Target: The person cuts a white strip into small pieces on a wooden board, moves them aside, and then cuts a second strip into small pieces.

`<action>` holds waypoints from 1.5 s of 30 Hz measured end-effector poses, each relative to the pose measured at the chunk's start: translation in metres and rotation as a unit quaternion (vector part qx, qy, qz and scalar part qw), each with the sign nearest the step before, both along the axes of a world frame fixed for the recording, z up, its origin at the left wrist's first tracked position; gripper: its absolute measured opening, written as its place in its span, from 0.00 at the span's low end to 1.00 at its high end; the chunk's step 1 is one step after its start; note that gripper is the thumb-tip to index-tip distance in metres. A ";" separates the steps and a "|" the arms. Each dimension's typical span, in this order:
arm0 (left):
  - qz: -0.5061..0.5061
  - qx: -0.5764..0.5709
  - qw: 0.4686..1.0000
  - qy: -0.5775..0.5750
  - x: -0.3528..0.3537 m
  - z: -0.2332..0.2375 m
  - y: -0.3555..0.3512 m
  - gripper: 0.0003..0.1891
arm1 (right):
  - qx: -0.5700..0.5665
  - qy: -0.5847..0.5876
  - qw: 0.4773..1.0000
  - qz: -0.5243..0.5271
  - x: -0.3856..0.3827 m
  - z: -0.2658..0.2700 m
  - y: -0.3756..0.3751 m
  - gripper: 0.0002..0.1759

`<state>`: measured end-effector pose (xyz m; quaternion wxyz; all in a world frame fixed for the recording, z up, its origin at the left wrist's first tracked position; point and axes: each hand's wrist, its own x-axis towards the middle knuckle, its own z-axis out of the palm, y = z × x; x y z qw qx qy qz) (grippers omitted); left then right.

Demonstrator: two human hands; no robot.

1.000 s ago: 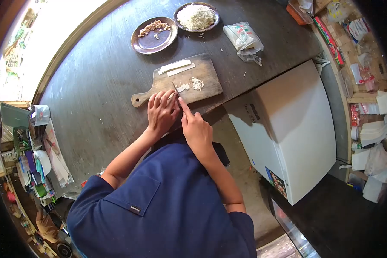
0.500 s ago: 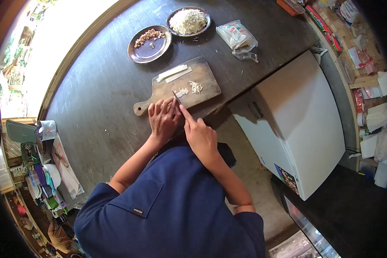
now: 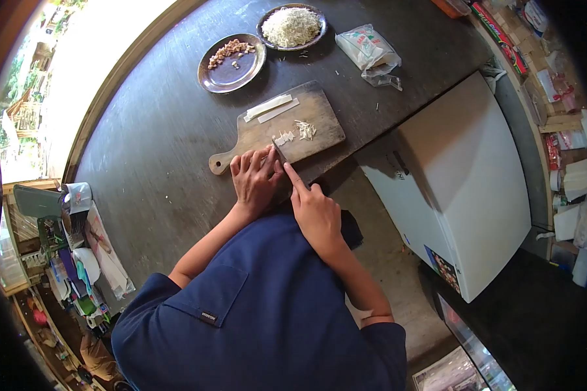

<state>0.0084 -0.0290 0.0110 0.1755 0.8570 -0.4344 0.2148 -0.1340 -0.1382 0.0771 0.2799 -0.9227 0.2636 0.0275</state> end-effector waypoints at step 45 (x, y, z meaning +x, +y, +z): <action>-0.003 -0.012 1.000 0.013 0.001 0.002 0.007 0.18 | 0.005 -0.031 1.000 0.003 0.013 -0.006 0.004 0.33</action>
